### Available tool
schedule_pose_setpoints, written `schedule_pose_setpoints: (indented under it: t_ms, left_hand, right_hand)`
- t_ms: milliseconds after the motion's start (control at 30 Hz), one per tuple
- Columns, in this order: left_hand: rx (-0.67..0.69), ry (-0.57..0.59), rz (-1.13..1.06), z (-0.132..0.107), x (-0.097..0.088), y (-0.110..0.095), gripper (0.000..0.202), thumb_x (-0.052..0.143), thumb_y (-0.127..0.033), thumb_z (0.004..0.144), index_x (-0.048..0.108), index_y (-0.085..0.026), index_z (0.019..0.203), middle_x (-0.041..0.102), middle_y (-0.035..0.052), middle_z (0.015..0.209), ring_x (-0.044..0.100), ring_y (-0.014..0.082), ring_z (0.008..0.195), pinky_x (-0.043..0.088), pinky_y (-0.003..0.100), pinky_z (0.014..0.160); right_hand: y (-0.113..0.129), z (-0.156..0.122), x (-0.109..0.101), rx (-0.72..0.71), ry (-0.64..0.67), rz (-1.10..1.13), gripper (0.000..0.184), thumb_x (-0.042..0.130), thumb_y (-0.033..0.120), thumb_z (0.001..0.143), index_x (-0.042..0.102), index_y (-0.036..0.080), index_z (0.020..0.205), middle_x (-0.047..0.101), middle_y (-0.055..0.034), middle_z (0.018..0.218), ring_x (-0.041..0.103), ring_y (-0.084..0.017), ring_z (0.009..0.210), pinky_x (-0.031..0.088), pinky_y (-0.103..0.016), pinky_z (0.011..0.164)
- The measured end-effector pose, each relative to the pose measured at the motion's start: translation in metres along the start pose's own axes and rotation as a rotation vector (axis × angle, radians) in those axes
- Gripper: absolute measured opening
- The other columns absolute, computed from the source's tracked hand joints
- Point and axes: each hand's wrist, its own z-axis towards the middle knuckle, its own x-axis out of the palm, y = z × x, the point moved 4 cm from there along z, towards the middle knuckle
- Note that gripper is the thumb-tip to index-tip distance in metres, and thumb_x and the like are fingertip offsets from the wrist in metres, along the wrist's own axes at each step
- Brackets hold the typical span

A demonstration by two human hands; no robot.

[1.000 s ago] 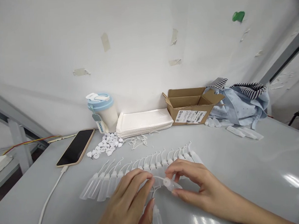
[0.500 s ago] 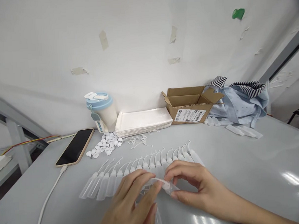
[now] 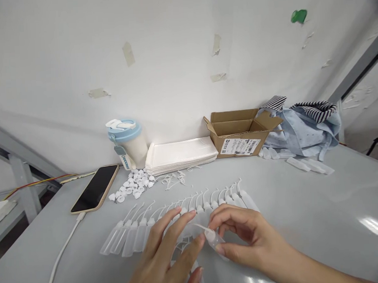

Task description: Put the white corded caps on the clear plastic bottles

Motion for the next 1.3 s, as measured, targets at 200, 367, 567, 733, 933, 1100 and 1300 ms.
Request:
schedule_pose_setpoints:
  t_ms: [200,367,567,733,933,1100,1300]
  left_hand:
    - [0.010,0.022,0.038,-0.002,-0.002,0.000,0.032,0.051,-0.005,0.082,0.058,-0.019,0.110,0.046,0.0136,0.133,0.035,0.0360,0.130,0.045,0.051,0.094]
    - [0.036,0.000,0.051,-0.002,-0.001,0.000,0.029,0.049,-0.010,0.085,0.058,-0.020,0.111,0.044,0.0145,0.135,0.033,0.0371,0.131,0.042,0.053,0.095]
    - [-0.015,-0.132,0.111,-0.003,-0.005,-0.002,0.025,0.048,-0.020,0.090,0.061,-0.023,0.111,0.043,0.0135,0.138,0.031,0.0402,0.133,0.036,0.055,0.096]
    - [-0.070,-0.158,0.146,-0.004,-0.007,0.001,0.029,0.053,-0.040,0.090,0.060,-0.024,0.113,0.046,0.0116,0.139,0.030,0.0399,0.134,0.032,0.053,0.101]
    - [-0.044,-0.094,0.155,-0.007,-0.003,0.001,0.044,0.039,-0.056,0.093,0.061,-0.022,0.111,0.042,0.0158,0.141,0.027,0.0431,0.134,0.028,0.056,0.099]
    - [-0.044,-0.124,0.167,-0.009,-0.001,0.000,0.047,0.034,-0.057,0.094,0.061,-0.023,0.110,0.041,0.0149,0.142,0.028,0.0428,0.134,0.028,0.057,0.099]
    - [-0.051,-0.122,0.132,-0.007,-0.002,-0.007,0.043,0.025,-0.046,0.099,0.058,-0.020,0.108,0.045,0.0138,0.140,0.030,0.0395,0.134,0.027,0.053,0.102]
  right_hand:
    - [-0.005,-0.001,0.000,0.060,-0.013,0.123,0.014,0.073,0.020,0.074,0.062,0.020,0.083,0.059,-0.0009,0.086,0.054,-0.015,0.082,0.044,-0.031,0.078]
    - [-0.010,0.001,0.002,0.098,0.015,0.246,0.017,0.074,0.022,0.074,0.060,0.018,0.081,0.057,0.0010,0.081,0.051,-0.011,0.072,0.042,-0.025,0.067]
    - [-0.016,0.003,0.006,0.151,0.055,0.475,0.026,0.081,0.020,0.069,0.056,0.016,0.076,0.056,0.0027,0.082,0.050,-0.006,0.066,0.039,-0.020,0.061]
    - [-0.021,0.003,0.013,0.197,0.117,0.646,0.029,0.079,0.017,0.072,0.052,0.017,0.082,0.060,0.0026,0.084,0.061,-0.008,0.072,0.043,-0.021,0.066]
    - [-0.027,0.004,0.019,0.237,0.161,0.762,0.031,0.077,0.013,0.072,0.051,0.019,0.087,0.063,0.0014,0.090,0.068,-0.016,0.083,0.045,-0.033,0.084]
    - [-0.030,0.003,0.025,0.256,0.178,0.835,0.032,0.077,0.011,0.071,0.051,0.019,0.088,0.063,0.0020,0.089,0.069,-0.015,0.082,0.044,-0.033,0.086]
    - [-0.032,0.002,0.029,0.268,0.165,0.824,0.033,0.080,0.011,0.067,0.052,0.018,0.083,0.062,0.0030,0.085,0.067,-0.011,0.072,0.046,-0.031,0.080]
